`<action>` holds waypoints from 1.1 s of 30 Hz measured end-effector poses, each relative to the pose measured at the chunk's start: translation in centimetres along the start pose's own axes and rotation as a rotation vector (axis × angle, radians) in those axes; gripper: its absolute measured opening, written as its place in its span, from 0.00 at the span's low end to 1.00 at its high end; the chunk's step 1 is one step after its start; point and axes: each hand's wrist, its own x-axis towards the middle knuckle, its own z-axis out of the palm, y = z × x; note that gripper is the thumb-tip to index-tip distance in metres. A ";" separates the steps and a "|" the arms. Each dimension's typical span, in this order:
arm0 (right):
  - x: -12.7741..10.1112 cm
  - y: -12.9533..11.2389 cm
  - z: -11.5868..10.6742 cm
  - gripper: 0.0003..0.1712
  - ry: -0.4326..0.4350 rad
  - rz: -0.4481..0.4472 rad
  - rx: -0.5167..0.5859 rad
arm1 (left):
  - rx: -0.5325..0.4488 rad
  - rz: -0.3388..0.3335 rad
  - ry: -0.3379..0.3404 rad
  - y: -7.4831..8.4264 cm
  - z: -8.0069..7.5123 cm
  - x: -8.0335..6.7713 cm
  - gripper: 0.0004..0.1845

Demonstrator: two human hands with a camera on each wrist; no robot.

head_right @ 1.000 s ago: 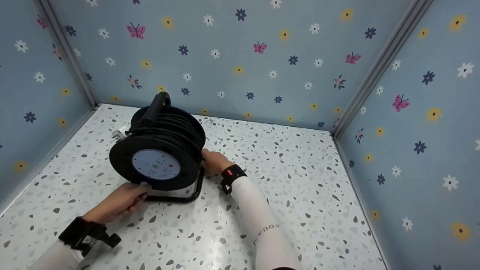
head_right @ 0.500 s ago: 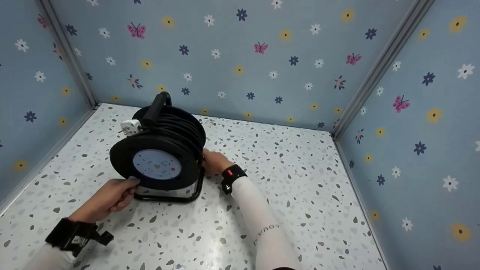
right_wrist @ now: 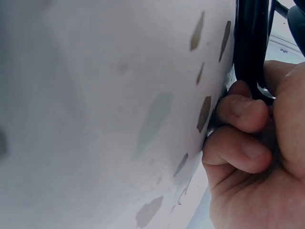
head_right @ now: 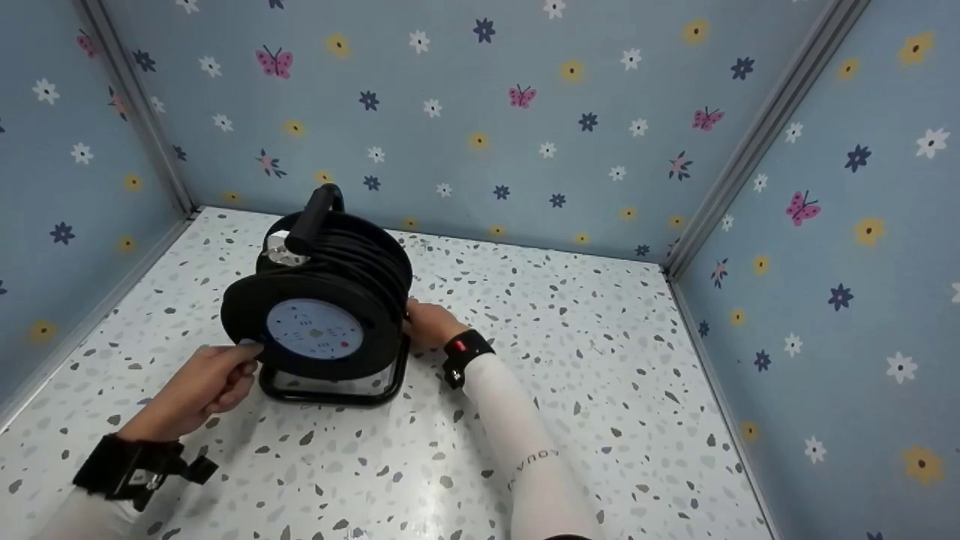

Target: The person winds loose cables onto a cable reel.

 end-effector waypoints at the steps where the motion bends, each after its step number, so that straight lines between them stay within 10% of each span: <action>1: 0.0 0.1 0.0 0.18 -0.003 -0.004 0.002 | -0.003 0.001 0.003 0.1 0.0 0.0 0.22; 12: 1.5 1.8 2.0 0.14 -0.009 0.067 0.018 | -0.006 0.049 0.017 1.3 -0.3 -0.5 0.23; 33: -0.6 -0.4 -1.0 0.14 -0.001 0.046 0.089 | 0.050 0.044 0.023 2.6 -1.0 -0.9 0.33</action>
